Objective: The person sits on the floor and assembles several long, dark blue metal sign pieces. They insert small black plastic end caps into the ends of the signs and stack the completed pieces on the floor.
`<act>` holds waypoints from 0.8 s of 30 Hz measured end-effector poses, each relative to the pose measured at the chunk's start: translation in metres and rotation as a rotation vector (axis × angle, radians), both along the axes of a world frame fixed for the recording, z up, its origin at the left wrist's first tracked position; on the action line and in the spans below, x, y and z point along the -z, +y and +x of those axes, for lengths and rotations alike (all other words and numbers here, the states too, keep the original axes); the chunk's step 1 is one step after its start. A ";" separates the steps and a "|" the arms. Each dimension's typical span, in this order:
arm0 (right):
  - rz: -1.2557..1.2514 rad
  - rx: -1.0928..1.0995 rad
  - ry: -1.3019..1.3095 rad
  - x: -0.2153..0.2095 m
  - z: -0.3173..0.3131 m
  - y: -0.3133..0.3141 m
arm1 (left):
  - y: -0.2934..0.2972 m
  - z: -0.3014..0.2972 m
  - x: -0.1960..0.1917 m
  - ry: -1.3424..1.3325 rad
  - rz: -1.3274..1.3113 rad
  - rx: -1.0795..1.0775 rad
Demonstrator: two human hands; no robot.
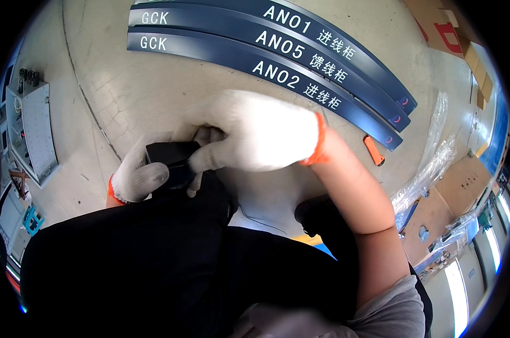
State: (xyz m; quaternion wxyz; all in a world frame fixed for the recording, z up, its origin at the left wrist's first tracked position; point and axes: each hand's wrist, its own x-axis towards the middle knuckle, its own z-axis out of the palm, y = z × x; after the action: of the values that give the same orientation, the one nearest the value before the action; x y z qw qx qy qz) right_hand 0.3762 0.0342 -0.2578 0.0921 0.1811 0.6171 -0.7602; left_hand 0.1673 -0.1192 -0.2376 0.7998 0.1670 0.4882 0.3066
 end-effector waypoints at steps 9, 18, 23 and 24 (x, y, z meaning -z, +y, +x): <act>-0.196 0.006 0.024 0.016 0.003 0.010 | 0.003 -0.005 0.010 -0.088 -0.014 -0.020; -0.199 -0.004 0.000 0.020 0.005 0.012 | 0.002 -0.003 0.017 -0.130 0.027 -0.014; -0.137 -0.050 -0.018 0.017 0.003 0.013 | 0.001 0.002 0.015 -0.125 -0.008 -0.062; -0.102 -0.070 -0.024 0.014 0.002 0.015 | 0.000 0.004 0.014 -0.128 -0.020 -0.092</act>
State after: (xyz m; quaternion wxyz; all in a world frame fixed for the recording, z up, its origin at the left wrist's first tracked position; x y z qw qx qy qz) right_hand 0.3784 0.0494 -0.2720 0.1353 0.1635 0.5823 -0.7848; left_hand 0.1718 -0.1188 -0.2520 0.8160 0.1162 0.4464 0.3483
